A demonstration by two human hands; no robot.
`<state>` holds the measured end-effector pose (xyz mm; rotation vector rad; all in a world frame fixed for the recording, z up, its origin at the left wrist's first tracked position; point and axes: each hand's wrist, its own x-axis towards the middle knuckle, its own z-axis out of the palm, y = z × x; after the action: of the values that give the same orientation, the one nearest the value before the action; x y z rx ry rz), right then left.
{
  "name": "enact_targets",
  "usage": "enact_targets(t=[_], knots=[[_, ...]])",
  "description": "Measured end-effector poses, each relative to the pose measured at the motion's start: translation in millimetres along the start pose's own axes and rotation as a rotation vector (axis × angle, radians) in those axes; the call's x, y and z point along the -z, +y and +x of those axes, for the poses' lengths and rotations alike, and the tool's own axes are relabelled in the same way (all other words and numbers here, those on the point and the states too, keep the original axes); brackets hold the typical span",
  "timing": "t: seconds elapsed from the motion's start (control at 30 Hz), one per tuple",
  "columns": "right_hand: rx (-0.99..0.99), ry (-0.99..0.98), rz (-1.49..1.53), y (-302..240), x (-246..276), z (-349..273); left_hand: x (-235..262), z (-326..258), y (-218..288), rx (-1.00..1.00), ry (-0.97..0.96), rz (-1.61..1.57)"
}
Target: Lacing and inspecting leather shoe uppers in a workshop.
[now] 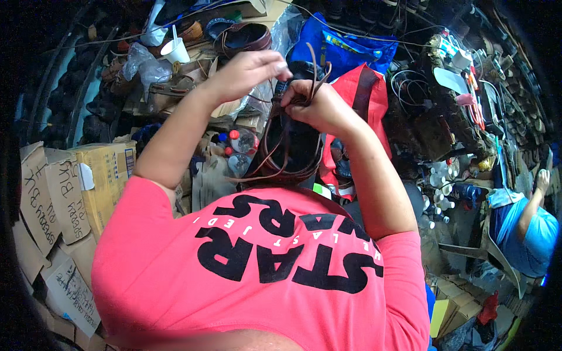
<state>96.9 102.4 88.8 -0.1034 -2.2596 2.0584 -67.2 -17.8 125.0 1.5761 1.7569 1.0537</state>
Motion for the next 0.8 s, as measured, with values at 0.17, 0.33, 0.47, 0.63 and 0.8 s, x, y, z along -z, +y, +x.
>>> enact_targets(t=[0.17,0.33,0.47,0.63,0.8], knots=[[0.281,0.212,-0.775,-11.1,-12.0,-5.7,-16.1,27.3,-22.1,0.040,-0.144,0.218],[0.587,0.382,-1.167,2.9,-0.7,-5.7,-13.1,48.7,-12.7,-0.035,-0.424,0.203],[0.664,0.440,-1.150,5.1,3.9,-4.1,-10.0,53.8,-13.5,-0.013,-0.560,0.223],[0.530,0.397,-0.895,1.7,4.3,-13.0,-9.1,36.6,1.6,-0.170,-0.220,0.556],[0.323,0.471,0.270,1.4,1.9,-33.2,-2.6,29.0,-7.7,-0.287,0.310,0.398]])
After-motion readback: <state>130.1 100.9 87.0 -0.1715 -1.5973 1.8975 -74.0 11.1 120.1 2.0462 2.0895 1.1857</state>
